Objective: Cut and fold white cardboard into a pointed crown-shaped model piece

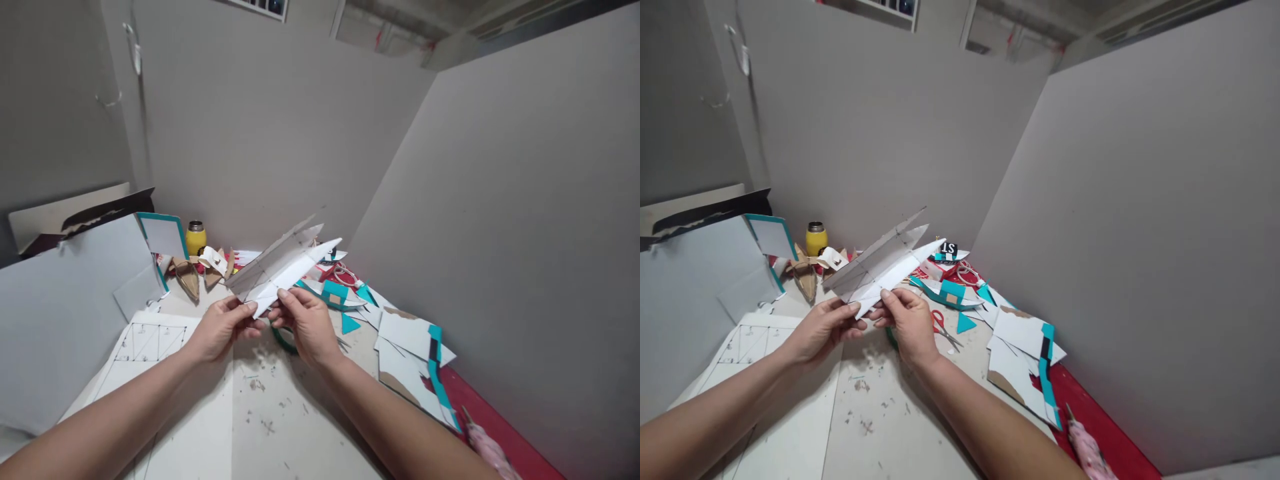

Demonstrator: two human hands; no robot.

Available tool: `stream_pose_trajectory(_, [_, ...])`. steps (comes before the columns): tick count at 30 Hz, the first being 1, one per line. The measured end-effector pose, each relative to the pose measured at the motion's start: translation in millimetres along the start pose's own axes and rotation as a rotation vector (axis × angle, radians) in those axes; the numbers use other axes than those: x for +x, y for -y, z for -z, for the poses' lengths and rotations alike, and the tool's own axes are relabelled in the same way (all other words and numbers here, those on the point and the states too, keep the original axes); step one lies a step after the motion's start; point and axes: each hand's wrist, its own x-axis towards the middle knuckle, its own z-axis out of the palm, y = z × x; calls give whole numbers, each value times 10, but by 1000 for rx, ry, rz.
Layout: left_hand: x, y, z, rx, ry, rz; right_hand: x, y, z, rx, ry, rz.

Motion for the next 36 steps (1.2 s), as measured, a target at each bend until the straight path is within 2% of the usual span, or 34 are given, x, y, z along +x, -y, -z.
stream_pose_trajectory(3, [46,-66,56,-28,-27,-14,63,17,-21,-98,98,-42])
stream_pose_trajectory(5, [88,-111,103,-47,-65,-33,130,62,16,-261,196,-77])
stream_pose_trajectory(7, [128,-147,146,-66,-108,-56,183,124,125,-568,312,-73])
stream_pose_trajectory(11, [176,-190,197,-97,-155,-79,150,206,492,-1419,515,118])
stream_pose_trajectory(14, [182,-200,206,-110,-160,-85,57,185,699,-1716,576,167])
stream_pose_trajectory(18, [178,-193,201,-115,-155,-78,34,122,741,-1765,569,211])
stream_pose_trajectory(22, [188,-185,206,-129,-156,-72,138,89,683,-1885,536,160])
stream_pose_trajectory(29, [229,-145,258,-168,-162,-62,311,35,612,-1964,603,116])
stream_pose_trajectory(36, [253,-139,317,-207,-181,-72,307,147,524,-1992,585,84])
